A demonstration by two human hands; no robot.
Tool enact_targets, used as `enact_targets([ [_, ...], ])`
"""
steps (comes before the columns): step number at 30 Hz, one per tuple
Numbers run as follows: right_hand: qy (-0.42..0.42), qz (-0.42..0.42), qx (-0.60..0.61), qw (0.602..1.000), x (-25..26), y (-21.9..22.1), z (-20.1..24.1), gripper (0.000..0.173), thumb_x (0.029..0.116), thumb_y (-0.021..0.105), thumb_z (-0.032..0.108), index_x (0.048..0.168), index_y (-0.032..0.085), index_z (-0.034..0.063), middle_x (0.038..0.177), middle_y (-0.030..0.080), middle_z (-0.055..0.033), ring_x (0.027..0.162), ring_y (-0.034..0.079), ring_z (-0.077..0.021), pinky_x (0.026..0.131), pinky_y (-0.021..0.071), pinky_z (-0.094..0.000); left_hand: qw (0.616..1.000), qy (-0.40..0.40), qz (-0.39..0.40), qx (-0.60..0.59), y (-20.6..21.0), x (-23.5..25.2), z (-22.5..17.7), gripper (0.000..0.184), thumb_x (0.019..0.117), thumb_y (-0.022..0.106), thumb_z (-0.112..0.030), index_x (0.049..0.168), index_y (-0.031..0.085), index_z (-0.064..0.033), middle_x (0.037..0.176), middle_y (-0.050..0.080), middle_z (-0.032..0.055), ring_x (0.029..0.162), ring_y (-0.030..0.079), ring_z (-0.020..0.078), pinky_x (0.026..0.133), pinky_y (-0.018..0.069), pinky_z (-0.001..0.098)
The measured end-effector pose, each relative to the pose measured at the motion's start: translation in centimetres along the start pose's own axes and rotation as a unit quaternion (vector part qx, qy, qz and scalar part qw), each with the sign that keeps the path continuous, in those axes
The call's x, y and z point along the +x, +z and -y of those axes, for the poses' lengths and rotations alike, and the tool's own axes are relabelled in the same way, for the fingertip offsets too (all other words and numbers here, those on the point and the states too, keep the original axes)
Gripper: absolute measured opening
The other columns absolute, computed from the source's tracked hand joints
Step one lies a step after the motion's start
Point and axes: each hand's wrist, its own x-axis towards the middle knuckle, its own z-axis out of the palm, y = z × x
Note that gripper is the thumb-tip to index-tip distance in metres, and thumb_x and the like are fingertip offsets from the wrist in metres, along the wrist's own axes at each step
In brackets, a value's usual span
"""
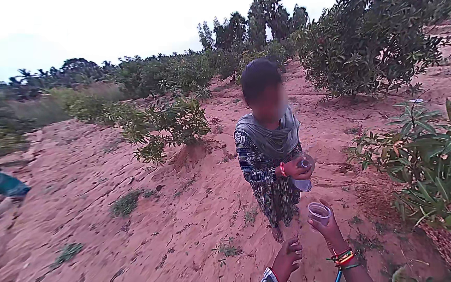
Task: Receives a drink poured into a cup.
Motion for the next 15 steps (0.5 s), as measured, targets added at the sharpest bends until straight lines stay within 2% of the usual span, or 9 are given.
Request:
enact_targets([
  [3,0.005,0.000,0.007,1.000,-0.4,0.0,0.1,0.104,0.0675,0.085,0.023,0.153,0.029,0.0012,0.119,0.068,-0.0127,0.104,0.069,-0.0163,0.087,0.0600,-0.0307,1.000,-0.001,0.000,0.001,0.0,-0.1,0.1,0.053,0.1006,0.042,-0.004,0.154,0.037,-0.0076,0.147,0.053,0.0160,0.125,0.058,0.0281,0.101,0.0485,0.0482],
  [5,0.005,0.000,-0.004,1.000,-0.4,-0.1,0.1,0.101,0.0672,0.084,0.019,0.151,0.031,0.0002,0.117,0.069,-0.0123,0.103,0.070,-0.0158,0.087,0.0596,-0.0305,1.000,-0.004,-0.002,0.004,0.1,-0.1,0.1,0.053,0.1008,0.041,-0.004,0.153,0.037,-0.0073,0.145,0.054,0.0162,0.124,0.059,0.0280,0.100,0.0491,0.0478],
  [9,0.004,-0.015,-0.025,1.000,0.1,-0.7,-0.9,0.103,0.0627,0.086,0.015,0.149,0.033,0.0003,0.120,0.068,-0.0146,0.104,0.070,-0.0189,0.088,0.0599,-0.0332,1.000,-0.009,0.000,0.006,0.2,-0.3,0.2,0.051,0.1004,0.041,-0.004,0.152,0.040,-0.0069,0.144,0.056,0.0154,0.123,0.060,0.0268,0.100,0.0496,0.0466],
  [15,0.013,-0.035,-0.025,0.999,0.5,-0.8,-1.1,0.105,0.0627,0.086,0.010,0.151,0.030,-0.0002,0.121,0.066,-0.0162,0.105,0.069,-0.0201,0.089,0.0589,-0.0350,1.000,-0.011,-0.004,0.000,0.2,-0.3,0.4,0.048,0.1016,0.041,-0.005,0.150,0.042,-0.0059,0.140,0.058,0.0159,0.120,0.061,0.0256,0.099,0.0501,0.0450],
])
